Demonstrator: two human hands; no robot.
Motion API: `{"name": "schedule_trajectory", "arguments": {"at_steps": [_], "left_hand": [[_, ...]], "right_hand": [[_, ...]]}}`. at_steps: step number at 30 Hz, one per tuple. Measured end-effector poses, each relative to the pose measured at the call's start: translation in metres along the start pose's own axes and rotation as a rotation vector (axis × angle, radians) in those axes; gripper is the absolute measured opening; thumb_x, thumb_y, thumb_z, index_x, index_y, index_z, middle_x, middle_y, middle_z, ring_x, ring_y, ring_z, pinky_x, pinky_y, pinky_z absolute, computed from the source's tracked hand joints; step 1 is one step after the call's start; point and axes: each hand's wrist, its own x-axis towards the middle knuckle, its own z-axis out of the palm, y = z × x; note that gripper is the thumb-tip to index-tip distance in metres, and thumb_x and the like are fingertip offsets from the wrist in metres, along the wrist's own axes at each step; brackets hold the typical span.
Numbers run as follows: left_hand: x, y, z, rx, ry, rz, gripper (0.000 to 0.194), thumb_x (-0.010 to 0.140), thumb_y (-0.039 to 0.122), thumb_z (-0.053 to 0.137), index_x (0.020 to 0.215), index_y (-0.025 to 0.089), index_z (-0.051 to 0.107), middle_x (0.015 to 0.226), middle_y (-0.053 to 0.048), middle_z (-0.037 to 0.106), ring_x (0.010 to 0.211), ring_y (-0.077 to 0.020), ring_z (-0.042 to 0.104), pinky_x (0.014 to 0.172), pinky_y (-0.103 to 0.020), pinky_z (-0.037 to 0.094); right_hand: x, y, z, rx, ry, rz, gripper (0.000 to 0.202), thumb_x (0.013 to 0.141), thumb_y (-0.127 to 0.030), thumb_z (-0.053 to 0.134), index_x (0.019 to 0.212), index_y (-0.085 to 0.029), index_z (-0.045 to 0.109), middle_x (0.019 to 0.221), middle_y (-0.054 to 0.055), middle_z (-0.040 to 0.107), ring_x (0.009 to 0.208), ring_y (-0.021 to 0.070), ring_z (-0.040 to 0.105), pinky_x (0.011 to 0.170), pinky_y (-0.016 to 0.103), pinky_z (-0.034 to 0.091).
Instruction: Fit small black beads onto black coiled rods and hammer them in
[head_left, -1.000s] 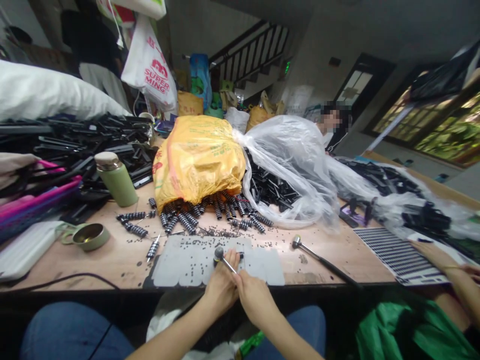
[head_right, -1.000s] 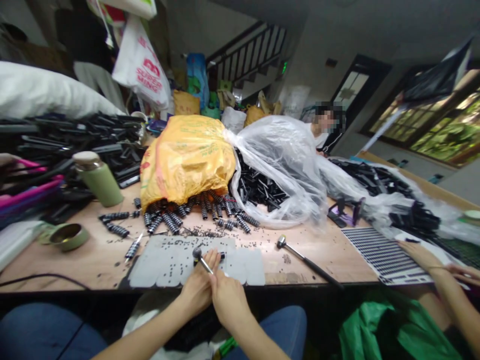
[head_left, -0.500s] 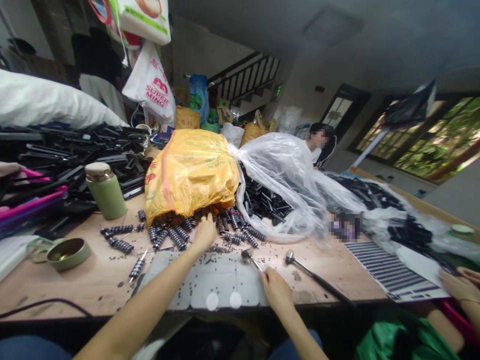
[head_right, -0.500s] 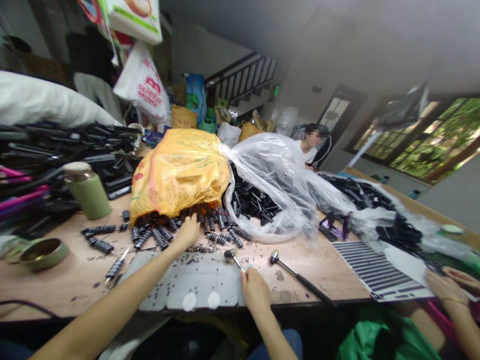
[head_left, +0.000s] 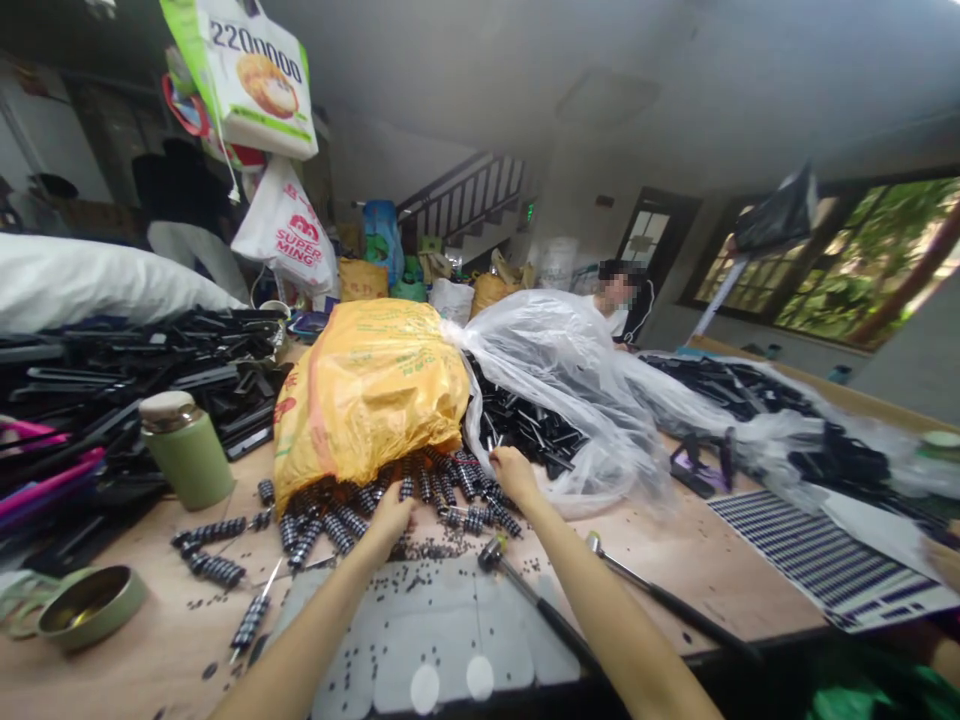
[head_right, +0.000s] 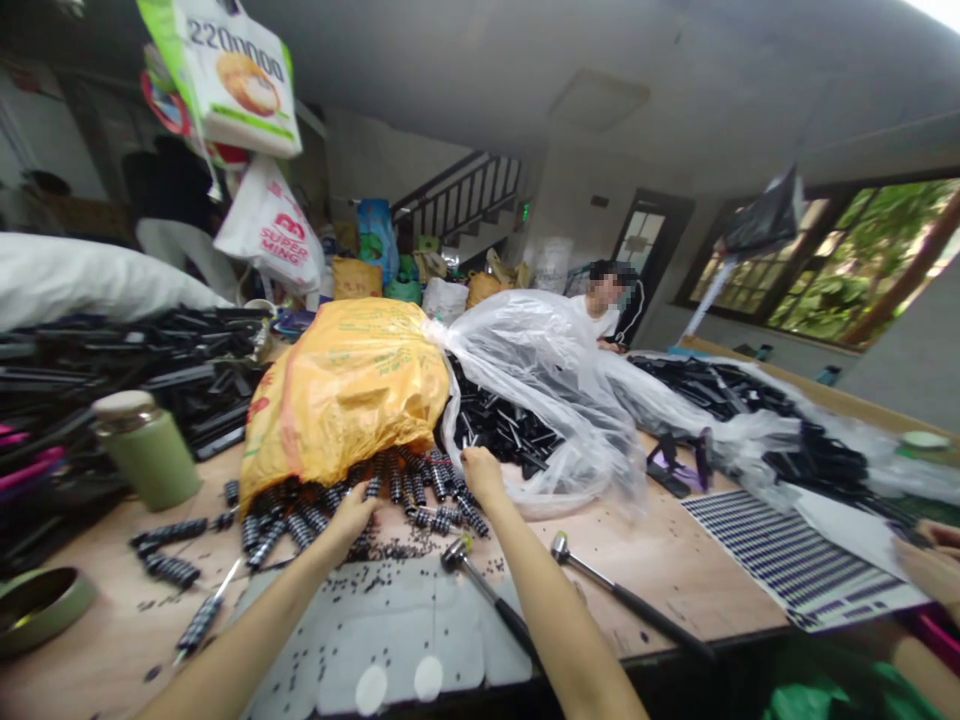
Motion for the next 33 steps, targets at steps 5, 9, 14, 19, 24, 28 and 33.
{"name": "schedule_trajectory", "arguments": {"at_steps": [5, 9, 14, 19, 24, 28, 33], "left_hand": [[-0.058, 0.024, -0.009, -0.562, -0.221, -0.224, 0.028, 0.075, 0.034, 0.049, 0.095, 0.013, 0.052, 0.071, -0.002, 0.059, 0.039, -0.0045, 0.044, 0.032, -0.015, 0.029], [-0.085, 0.044, -0.009, -0.886, -0.319, -0.291, 0.03, 0.063, 0.038, 0.067, 0.069, 0.014, 0.049, 0.045, 0.007, 0.045, 0.032, -0.0012, 0.032, 0.03, -0.012, 0.02], [-0.099, 0.043, -0.017, -0.595, -0.213, -0.207, 0.029, 0.057, 0.034, 0.071, 0.061, 0.016, 0.048, 0.033, 0.01, 0.039, 0.027, -0.0038, 0.031, 0.028, -0.015, 0.021], [-0.113, 0.039, -0.016, -0.469, -0.213, -0.092, 0.023, 0.062, 0.034, 0.065, 0.063, 0.016, 0.05, 0.032, 0.01, 0.039, 0.026, -0.0048, 0.032, 0.028, -0.015, 0.02], [-0.118, 0.036, -0.014, -0.544, -0.228, -0.095, 0.031, 0.064, 0.044, 0.062, 0.069, 0.016, 0.051, 0.037, 0.009, 0.041, 0.027, -0.004, 0.032, 0.028, -0.014, 0.021], [-0.118, 0.038, -0.02, -0.744, -0.235, -0.196, 0.041, 0.068, 0.052, 0.055, 0.09, 0.018, 0.053, 0.051, 0.007, 0.051, 0.028, -0.0039, 0.037, 0.026, -0.014, 0.022], [-0.121, 0.041, -0.019, -0.795, -0.185, -0.323, 0.04, 0.071, 0.048, 0.054, 0.096, 0.017, 0.057, 0.041, 0.009, 0.043, 0.027, -0.0053, 0.035, 0.026, -0.014, 0.024]], "right_hand": [[-0.076, -0.039, 0.024, 0.352, 0.022, 0.013, 0.024, 0.088, -0.032, 0.033, 0.094, -0.015, 0.05, 0.085, 0.007, 0.063, 0.075, 0.0144, 0.061, 0.066, 0.028, 0.049], [-0.141, -0.066, 0.049, 1.01, -0.066, 0.122, 0.029, 0.076, -0.047, 0.053, 0.082, -0.019, 0.05, 0.077, 0.005, 0.062, 0.073, 0.0186, 0.062, 0.063, 0.032, 0.05], [-0.145, -0.079, 0.02, 0.582, -0.096, -0.138, 0.073, 0.056, -0.042, 0.074, 0.119, -0.021, 0.042, 0.127, 0.012, 0.044, 0.117, 0.0263, 0.041, 0.092, 0.042, 0.04], [-0.128, -0.091, -0.005, 0.158, -0.305, -0.412, 0.106, 0.044, -0.035, 0.081, 0.134, -0.025, 0.026, 0.139, 0.01, 0.027, 0.128, 0.0273, 0.024, 0.105, 0.044, 0.023], [-0.142, -0.089, 0.009, 0.095, -0.273, -0.355, 0.119, 0.04, -0.033, 0.082, 0.138, -0.021, 0.015, 0.139, 0.014, 0.025, 0.129, 0.0304, 0.022, 0.105, 0.046, 0.023], [-0.153, -0.087, 0.008, 0.219, -0.233, -0.319, 0.12, 0.045, -0.042, 0.08, 0.138, -0.016, 0.008, 0.138, 0.018, 0.024, 0.13, 0.0312, 0.02, 0.105, 0.047, 0.023], [-0.155, -0.099, 0.005, 0.354, -0.176, -0.39, 0.12, 0.045, -0.046, 0.079, 0.137, -0.015, 0.009, 0.138, 0.018, 0.025, 0.129, 0.0315, 0.023, 0.105, 0.045, 0.023]]}}
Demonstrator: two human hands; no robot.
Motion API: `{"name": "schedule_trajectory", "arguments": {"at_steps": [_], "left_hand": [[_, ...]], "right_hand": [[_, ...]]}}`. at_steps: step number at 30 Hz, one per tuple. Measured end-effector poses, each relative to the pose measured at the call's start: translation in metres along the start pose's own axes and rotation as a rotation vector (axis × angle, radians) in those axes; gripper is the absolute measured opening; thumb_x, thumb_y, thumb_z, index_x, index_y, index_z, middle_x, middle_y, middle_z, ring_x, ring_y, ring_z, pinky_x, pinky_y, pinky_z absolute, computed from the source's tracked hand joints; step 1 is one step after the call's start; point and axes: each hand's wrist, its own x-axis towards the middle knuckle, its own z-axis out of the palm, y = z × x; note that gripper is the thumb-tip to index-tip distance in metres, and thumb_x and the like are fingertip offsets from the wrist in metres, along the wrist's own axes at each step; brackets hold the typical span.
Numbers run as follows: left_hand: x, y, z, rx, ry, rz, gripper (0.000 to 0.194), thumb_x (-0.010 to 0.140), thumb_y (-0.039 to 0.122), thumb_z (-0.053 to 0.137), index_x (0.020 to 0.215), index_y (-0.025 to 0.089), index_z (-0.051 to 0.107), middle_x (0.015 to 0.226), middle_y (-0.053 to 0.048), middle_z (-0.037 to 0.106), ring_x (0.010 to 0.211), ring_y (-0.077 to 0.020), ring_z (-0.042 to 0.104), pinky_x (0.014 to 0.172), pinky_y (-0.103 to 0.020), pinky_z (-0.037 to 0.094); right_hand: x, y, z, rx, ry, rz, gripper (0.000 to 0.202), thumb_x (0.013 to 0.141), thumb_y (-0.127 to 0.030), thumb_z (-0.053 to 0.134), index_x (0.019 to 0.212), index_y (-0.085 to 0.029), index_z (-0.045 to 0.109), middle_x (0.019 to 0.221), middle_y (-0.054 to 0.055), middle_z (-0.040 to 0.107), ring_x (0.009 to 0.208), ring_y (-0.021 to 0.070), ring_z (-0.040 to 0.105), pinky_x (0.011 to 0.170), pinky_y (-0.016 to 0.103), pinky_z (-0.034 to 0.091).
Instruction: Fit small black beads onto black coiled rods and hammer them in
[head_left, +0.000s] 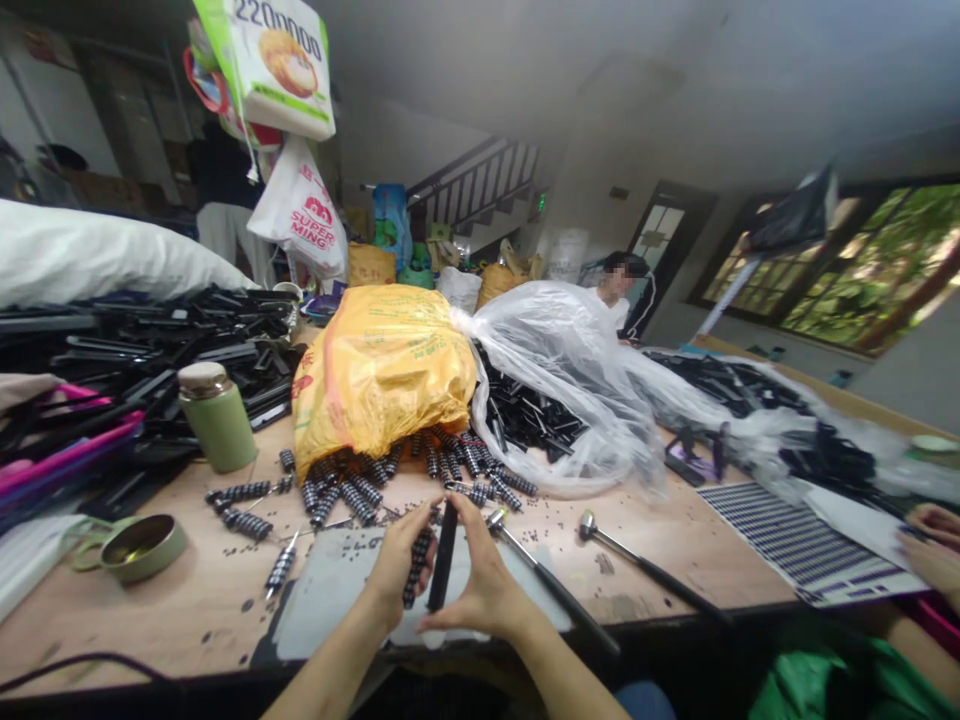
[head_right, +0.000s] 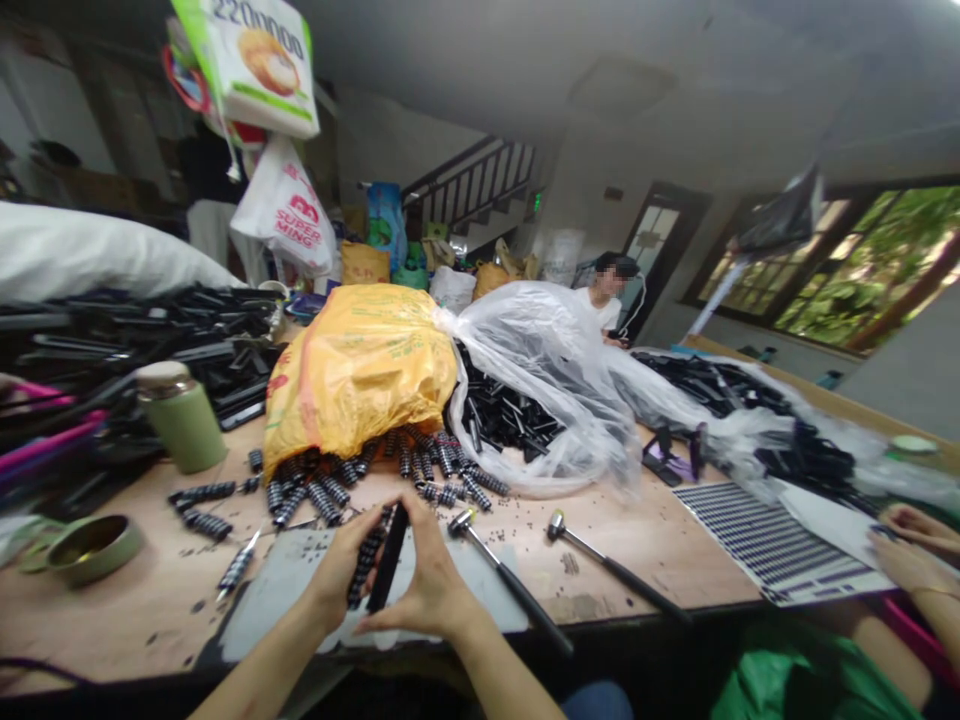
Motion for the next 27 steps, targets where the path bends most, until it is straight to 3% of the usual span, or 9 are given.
{"name": "schedule_trajectory", "arguments": {"at_steps": [3, 5, 8, 14, 21, 23, 27], "left_hand": [[-0.003, 0.0, 0.004, -0.102, 0.102, 0.021, 0.025, 0.073, 0.037, 0.055, 0.082, 0.014, 0.059, 0.047, 0.005, 0.051, 0.037, -0.0084, 0.048, 0.035, -0.017, 0.038], [-0.006, 0.001, 0.008, -0.164, 0.09, -0.025, 0.021, 0.074, 0.034, 0.053, 0.075, 0.014, 0.059, 0.047, 0.003, 0.052, 0.04, -0.0107, 0.052, 0.039, -0.021, 0.043], [-0.009, 0.004, 0.012, -0.192, 0.053, -0.123, 0.021, 0.077, 0.033, 0.049, 0.073, 0.013, 0.056, 0.047, 0.002, 0.052, 0.038, -0.0126, 0.054, 0.037, -0.023, 0.044], [-0.008, -0.002, 0.011, -0.109, 0.077, -0.161, 0.02, 0.079, 0.032, 0.049, 0.075, 0.013, 0.054, 0.044, 0.002, 0.052, 0.036, -0.0127, 0.054, 0.034, -0.021, 0.042], [-0.002, -0.011, 0.01, 0.042, 0.035, -0.191, 0.024, 0.08, 0.033, 0.044, 0.076, 0.012, 0.056, 0.048, -0.001, 0.054, 0.039, -0.013, 0.054, 0.041, -0.025, 0.046], [0.002, -0.022, 0.005, 0.212, 0.018, -0.062, 0.026, 0.079, 0.032, 0.044, 0.085, 0.012, 0.059, 0.059, -0.004, 0.059, 0.05, -0.0154, 0.058, 0.051, -0.03, 0.05], [0.008, -0.063, -0.011, 0.826, 0.025, 0.535, 0.037, 0.073, 0.022, 0.053, 0.109, 0.014, 0.057, 0.091, -0.01, 0.061, 0.086, -0.0211, 0.057, 0.08, -0.039, 0.047]], "right_hand": [[0.002, -0.003, 0.006, 0.032, -0.025, -0.014, 0.118, 0.046, -0.045, 0.079, 0.137, -0.015, 0.01, 0.137, 0.018, 0.027, 0.129, 0.0316, 0.024, 0.105, 0.045, 0.023], [0.002, -0.002, 0.011, 0.062, -0.031, 0.003, 0.118, 0.044, -0.044, 0.08, 0.137, -0.016, 0.013, 0.137, 0.018, 0.028, 0.128, 0.0317, 0.024, 0.106, 0.045, 0.023], [-0.001, 0.001, 0.015, 0.119, -0.011, 0.031, 0.12, 0.041, -0.043, 0.081, 0.136, -0.016, 0.013, 0.137, 0.018, 0.026, 0.129, 0.0312, 0.023, 0.106, 0.045, 0.021], [-0.006, 0.006, 0.013, 0.191, -0.108, 0.097, 0.116, 0.043, -0.037, 0.081, 0.136, -0.019, 0.014, 0.138, 0.015, 0.025, 0.129, 0.0273, 0.023, 0.107, 0.041, 0.021], [-0.015, 0.006, 0.019, 0.205, -0.015, 0.197, 0.101, 0.045, -0.017, 0.075, 0.13, -0.02, 0.021, 0.128, 0.011, 0.037, 0.119, 0.0244, 0.039, 0.101, 0.036, 0.031], [-0.019, 0.011, 0.029, 0.14, 0.038, 0.215, 0.098, 0.044, -0.018, 0.074, 0.128, -0.018, 0.024, 0.125, 0.011, 0.039, 0.117, 0.0247, 0.04, 0.101, 0.037, 0.032], [-0.035, 0.026, 0.052, -0.069, 0.099, 0.245, 0.086, 0.052, -0.019, 0.069, 0.126, -0.013, 0.027, 0.124, 0.015, 0.04, 0.117, 0.0264, 0.038, 0.101, 0.04, 0.03]]}}
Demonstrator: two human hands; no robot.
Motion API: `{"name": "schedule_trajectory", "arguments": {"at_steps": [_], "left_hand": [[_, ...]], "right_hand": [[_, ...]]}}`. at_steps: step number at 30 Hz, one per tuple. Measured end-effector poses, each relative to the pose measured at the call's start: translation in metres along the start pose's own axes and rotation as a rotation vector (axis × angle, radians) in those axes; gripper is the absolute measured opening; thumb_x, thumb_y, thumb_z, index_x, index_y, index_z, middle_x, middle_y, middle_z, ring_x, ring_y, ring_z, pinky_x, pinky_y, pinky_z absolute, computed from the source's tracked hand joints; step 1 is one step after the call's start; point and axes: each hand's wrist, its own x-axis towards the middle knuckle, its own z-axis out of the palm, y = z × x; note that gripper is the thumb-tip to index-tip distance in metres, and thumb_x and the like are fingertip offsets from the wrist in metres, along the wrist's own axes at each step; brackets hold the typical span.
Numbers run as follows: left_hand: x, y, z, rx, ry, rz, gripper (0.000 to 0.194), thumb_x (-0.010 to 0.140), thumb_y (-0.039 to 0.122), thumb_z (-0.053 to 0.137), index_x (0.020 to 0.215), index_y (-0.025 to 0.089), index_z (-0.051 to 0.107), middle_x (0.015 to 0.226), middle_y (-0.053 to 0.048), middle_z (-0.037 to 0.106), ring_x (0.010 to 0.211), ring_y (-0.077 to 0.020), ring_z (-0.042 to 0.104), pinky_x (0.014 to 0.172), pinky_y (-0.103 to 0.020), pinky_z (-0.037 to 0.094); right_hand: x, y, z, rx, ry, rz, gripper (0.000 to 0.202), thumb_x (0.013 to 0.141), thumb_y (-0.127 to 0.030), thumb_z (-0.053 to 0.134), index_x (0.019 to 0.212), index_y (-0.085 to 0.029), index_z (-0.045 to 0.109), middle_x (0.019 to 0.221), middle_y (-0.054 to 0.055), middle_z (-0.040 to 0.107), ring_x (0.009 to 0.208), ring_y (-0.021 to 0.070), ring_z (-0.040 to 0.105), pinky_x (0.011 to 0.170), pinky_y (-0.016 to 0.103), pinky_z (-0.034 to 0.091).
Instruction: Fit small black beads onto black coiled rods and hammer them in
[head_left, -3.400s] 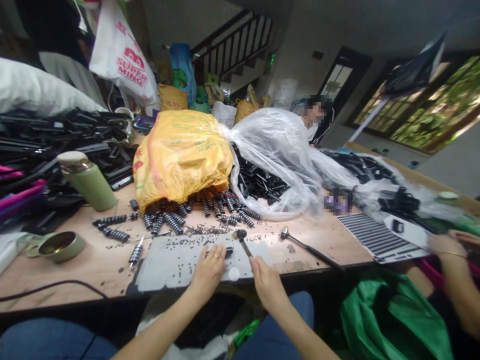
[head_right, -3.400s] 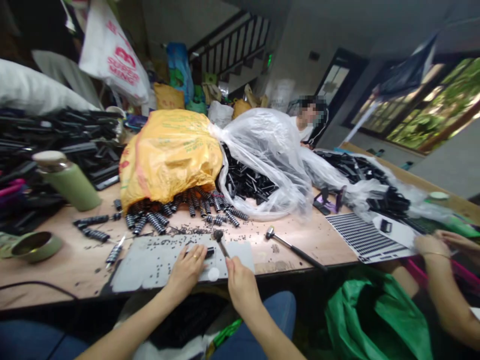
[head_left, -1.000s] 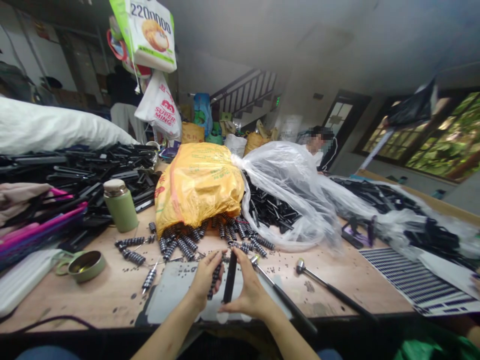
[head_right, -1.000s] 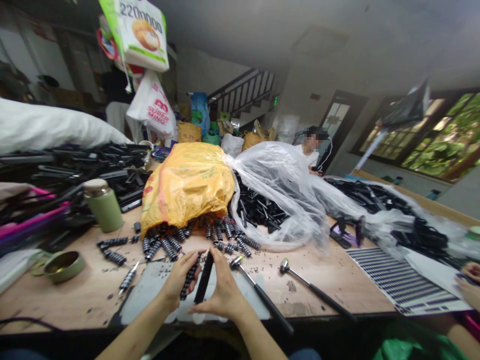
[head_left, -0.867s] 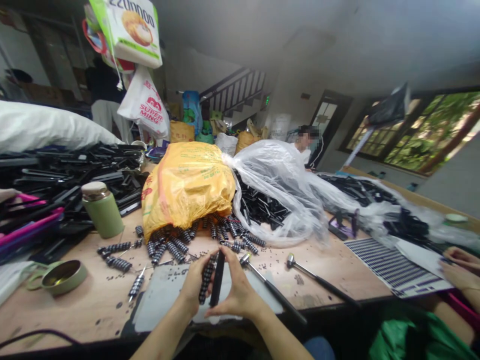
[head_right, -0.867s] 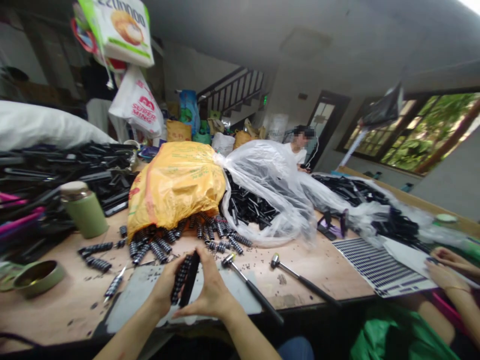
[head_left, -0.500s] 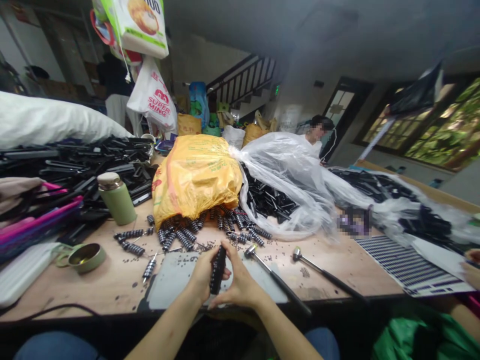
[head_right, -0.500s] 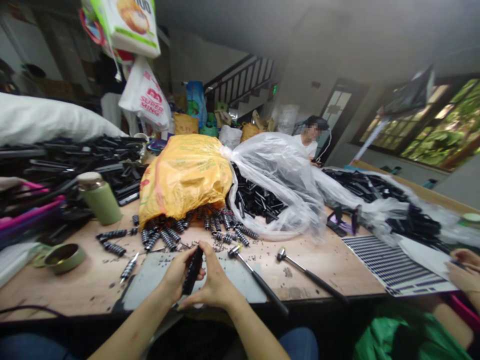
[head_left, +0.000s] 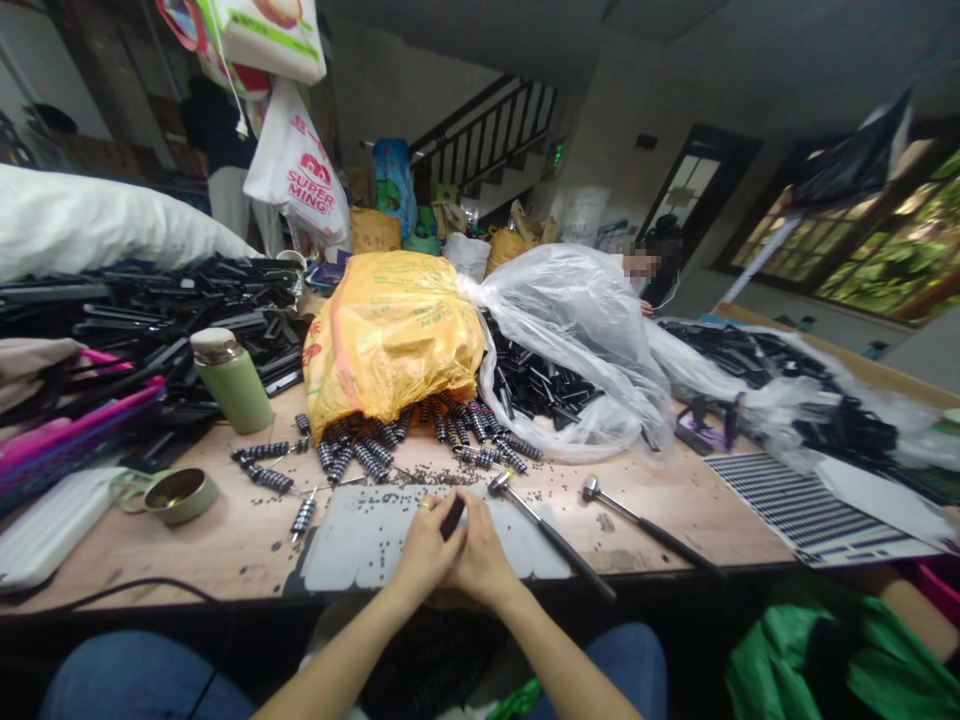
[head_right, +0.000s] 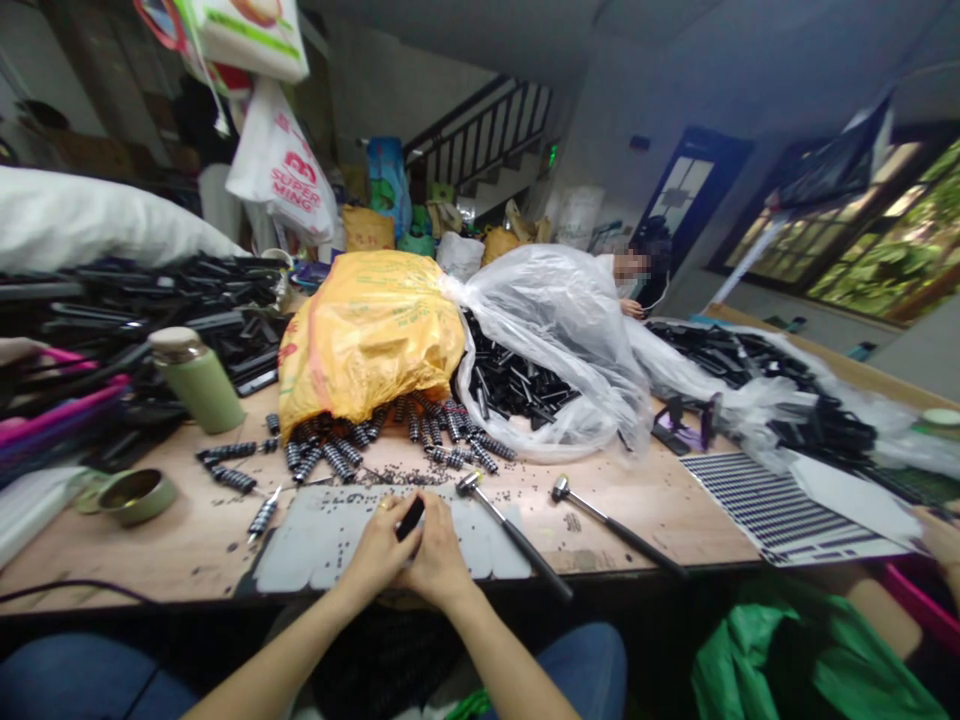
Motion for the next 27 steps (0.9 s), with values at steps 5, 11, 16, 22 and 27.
{"name": "schedule_trajectory", "arguments": {"at_steps": [5, 11, 16, 22, 27], "left_hand": [[-0.013, -0.034, 0.003, 0.512, -0.147, 0.445, 0.039, 0.08, 0.008, 0.039, 0.117, 0.013, 0.051, 0.092, -0.011, 0.061, 0.081, -0.0187, 0.056, 0.072, -0.034, 0.047], [-0.011, -0.025, -0.027, 0.873, -0.17, 0.56, 0.036, 0.081, 0.005, 0.04, 0.112, 0.017, 0.054, 0.096, -0.01, 0.062, 0.089, -0.0218, 0.055, 0.08, -0.042, 0.038], [-0.011, -0.019, -0.032, 0.914, -0.155, 0.547, 0.037, 0.08, 0.005, 0.042, 0.112, 0.019, 0.055, 0.1, -0.008, 0.064, 0.094, -0.0222, 0.054, 0.085, -0.041, 0.032], [-0.017, -0.022, -0.02, 0.937, -0.181, 0.47, 0.038, 0.083, 0.009, 0.038, 0.117, 0.017, 0.051, 0.11, -0.009, 0.061, 0.104, -0.0234, 0.052, 0.09, -0.043, 0.031], [-0.035, -0.023, 0.001, 0.89, -0.205, 0.478, 0.073, 0.078, 0.053, 0.04, 0.131, 0.003, 0.032, 0.135, -0.02, 0.037, 0.128, -0.0304, 0.026, 0.102, -0.046, 0.018]], "right_hand": [[-0.02, 0.026, -0.026, -0.436, 0.013, 0.15, 0.07, 0.063, -0.025, 0.066, 0.125, -0.012, 0.035, 0.123, 0.017, 0.043, 0.116, 0.03, 0.039, 0.094, 0.043, 0.036], [-0.033, 0.05, -0.094, -0.879, -0.009, 0.498, 0.016, 0.085, -0.026, 0.044, 0.08, -0.015, 0.055, 0.082, 0.012, 0.06, 0.081, 0.0263, 0.058, 0.068, 0.034, 0.042], [-0.048, 0.016, -0.08, -0.47, 0.011, 0.401, 0.035, 0.093, -0.034, 0.018, 0.083, -0.019, 0.048, 0.067, 0.004, 0.06, 0.063, 0.0175, 0.06, 0.056, 0.023, 0.038], [-0.06, -0.011, -0.059, -0.538, -0.119, 0.406, 0.041, 0.092, -0.037, 0.013, 0.075, -0.02, 0.046, 0.058, 0.005, 0.06, 0.052, 0.0208, 0.06, 0.046, 0.025, 0.03], [-0.044, -0.052, -0.064, -0.277, 0.054, 0.268, 0.038, 0.093, -0.04, 0.015, 0.082, -0.02, 0.046, 0.059, 0.002, 0.058, 0.051, 0.016, 0.058, 0.048, 0.022, 0.035]]}}
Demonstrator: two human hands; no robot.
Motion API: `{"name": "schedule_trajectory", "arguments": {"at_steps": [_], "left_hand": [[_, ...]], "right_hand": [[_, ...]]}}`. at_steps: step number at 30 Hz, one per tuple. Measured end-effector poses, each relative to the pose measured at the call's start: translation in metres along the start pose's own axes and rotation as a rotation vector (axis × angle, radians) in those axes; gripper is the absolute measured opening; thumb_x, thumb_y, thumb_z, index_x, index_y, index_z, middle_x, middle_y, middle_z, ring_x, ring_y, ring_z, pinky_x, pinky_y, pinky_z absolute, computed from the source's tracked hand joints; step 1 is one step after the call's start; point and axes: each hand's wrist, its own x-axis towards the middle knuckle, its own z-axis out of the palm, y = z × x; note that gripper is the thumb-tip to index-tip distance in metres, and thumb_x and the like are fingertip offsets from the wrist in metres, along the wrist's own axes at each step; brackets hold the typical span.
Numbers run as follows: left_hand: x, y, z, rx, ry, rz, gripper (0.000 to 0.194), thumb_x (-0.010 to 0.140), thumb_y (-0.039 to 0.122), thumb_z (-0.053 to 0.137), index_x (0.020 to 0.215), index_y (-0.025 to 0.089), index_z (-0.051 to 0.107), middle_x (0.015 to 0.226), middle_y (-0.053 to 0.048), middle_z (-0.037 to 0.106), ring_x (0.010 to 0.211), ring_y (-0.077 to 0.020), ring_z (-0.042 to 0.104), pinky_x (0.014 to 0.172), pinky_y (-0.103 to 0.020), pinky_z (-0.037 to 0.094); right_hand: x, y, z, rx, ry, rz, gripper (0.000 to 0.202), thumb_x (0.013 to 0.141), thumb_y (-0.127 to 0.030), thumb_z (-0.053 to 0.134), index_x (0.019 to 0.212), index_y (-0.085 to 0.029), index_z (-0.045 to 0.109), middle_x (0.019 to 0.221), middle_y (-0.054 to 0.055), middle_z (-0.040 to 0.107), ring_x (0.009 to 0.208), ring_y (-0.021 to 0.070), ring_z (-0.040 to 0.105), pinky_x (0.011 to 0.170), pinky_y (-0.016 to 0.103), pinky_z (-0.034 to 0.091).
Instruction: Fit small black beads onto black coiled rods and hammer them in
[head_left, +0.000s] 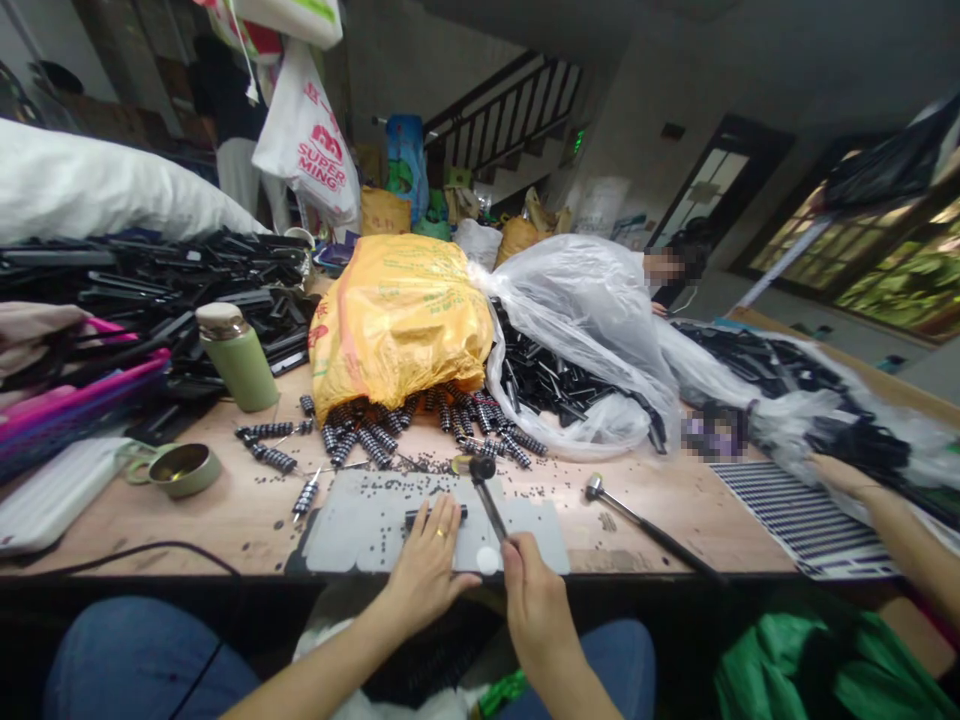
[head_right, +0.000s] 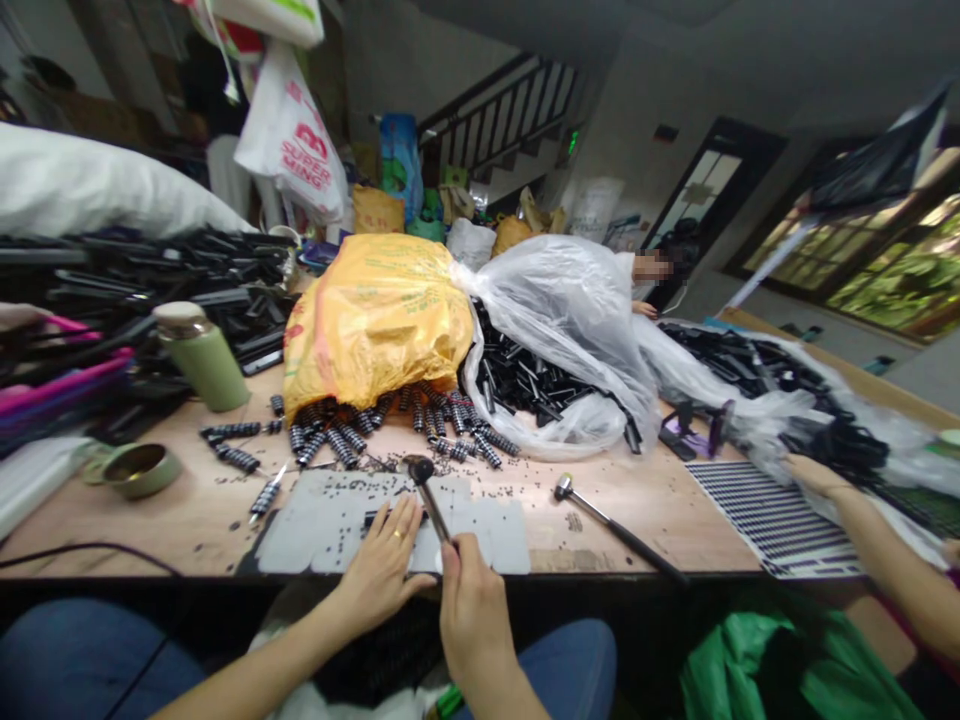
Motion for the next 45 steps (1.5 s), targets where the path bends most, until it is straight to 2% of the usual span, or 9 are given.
{"name": "schedule_trajectory", "arguments": {"at_steps": [8, 15, 21, 25, 29, 33, 37, 41, 45], "left_hand": [[-0.003, -0.006, 0.008, -0.079, -0.021, 0.031, 0.06, 0.078, 0.026, 0.038, 0.132, 0.001, 0.029, 0.136, -0.02, 0.035, 0.128, -0.0292, 0.026, 0.102, -0.044, 0.022], [0.023, -0.01, -0.006, -0.287, -0.15, -0.153, 0.029, 0.078, 0.016, 0.042, 0.102, 0.017, 0.058, 0.09, -0.009, 0.062, 0.087, -0.0203, 0.056, 0.075, -0.031, 0.045], [0.073, -0.102, -0.042, 0.096, 0.016, -0.478, 0.035, 0.08, 0.007, 0.03, 0.108, 0.002, 0.05, 0.098, -0.022, 0.055, 0.09, -0.0264, 0.051, 0.073, -0.04, 0.041], [0.098, -0.156, -0.051, 0.11, -0.015, -0.254, 0.027, 0.078, 0.006, 0.035, 0.089, 0.012, 0.059, 0.1, -0.018, 0.056, 0.097, -0.0257, 0.048, 0.078, -0.038, 0.038], [0.107, -0.171, -0.048, 0.106, -0.066, -0.019, 0.02, 0.075, 0.006, 0.042, 0.077, 0.015, 0.06, 0.097, -0.013, 0.059, 0.097, -0.0226, 0.05, 0.081, -0.036, 0.035], [0.112, -0.167, -0.049, 0.058, -0.027, -0.021, 0.018, 0.075, 0.007, 0.041, 0.078, 0.015, 0.057, 0.085, -0.012, 0.061, 0.089, -0.0238, 0.054, 0.079, -0.038, 0.036], [0.103, -0.136, -0.059, -0.429, 0.168, -0.268, 0.018, 0.08, 0.026, 0.043, 0.091, 0.016, 0.054, 0.09, -0.009, 0.062, 0.086, -0.0226, 0.056, 0.078, -0.035, 0.041], [0.084, -0.087, -0.072, -1.208, 0.193, -0.539, 0.027, 0.076, 0.044, 0.049, 0.086, 0.018, 0.05, 0.076, -0.002, 0.06, 0.074, -0.0184, 0.059, 0.07, -0.031, 0.045], [0.081, -0.049, -0.073, -1.742, 0.172, -0.789, 0.031, 0.067, 0.042, 0.058, 0.084, 0.017, 0.051, 0.07, 0.0, 0.058, 0.057, -0.0127, 0.056, 0.054, -0.026, 0.045]], "right_hand": [[-0.003, -0.014, 0.046, -0.355, -0.254, -0.099, 0.034, 0.092, -0.031, 0.022, 0.078, -0.019, 0.05, 0.065, 0.005, 0.063, 0.055, 0.0198, 0.061, 0.046, 0.024, 0.033], [0.015, 0.018, 0.018, -0.312, -0.159, 0.017, 0.037, 0.093, -0.039, 0.018, 0.081, -0.022, 0.048, 0.067, 0.001, 0.064, 0.062, 0.0189, 0.063, 0.051, 0.024, 0.035], [0.026, 0.099, 0.016, -0.467, -0.006, 0.099, 0.037, 0.091, -0.041, 0.023, 0.076, -0.02, 0.05, 0.069, 0.005, 0.062, 0.065, 0.0211, 0.061, 0.055, 0.028, 0.038], [0.045, 0.116, 0.015, -0.418, 0.099, -0.034, 0.027, 0.089, -0.035, 0.034, 0.082, -0.018, 0.053, 0.082, 0.009, 0.06, 0.08, 0.0229, 0.057, 0.07, 0.033, 0.042], [0.111, 0.11, 0.002, -0.338, 0.09, -0.058, 0.019, 0.086, -0.025, 0.041, 0.095, -0.015, 0.054, 0.097, 0.01, 0.057, 0.095, 0.0219, 0.05, 0.084, 0.033, 0.038], [0.199, 0.113, -0.006, -0.302, 0.1, 0.065, 0.025, 0.085, -0.014, 0.039, 0.105, -0.01, 0.054, 0.11, 0.014, 0.053, 0.106, 0.0214, 0.043, 0.091, 0.031, 0.031], [0.251, 0.123, -0.004, -0.216, 0.047, 0.15, 0.022, 0.077, -0.006, 0.047, 0.093, -0.01, 0.061, 0.099, 0.015, 0.06, 0.101, 0.0214, 0.048, 0.085, 0.03, 0.032], [0.249, 0.12, -0.004, -0.063, 0.027, 0.184, 0.018, 0.076, -0.009, 0.048, 0.088, -0.007, 0.062, 0.092, 0.015, 0.063, 0.093, 0.0216, 0.054, 0.082, 0.031, 0.036], [0.204, 0.097, -0.003, 0.131, -0.009, 0.125, 0.026, 0.084, -0.025, 0.042, 0.097, -0.008, 0.059, 0.092, 0.01, 0.064, 0.083, 0.016, 0.058, 0.071, 0.025, 0.043]]}}
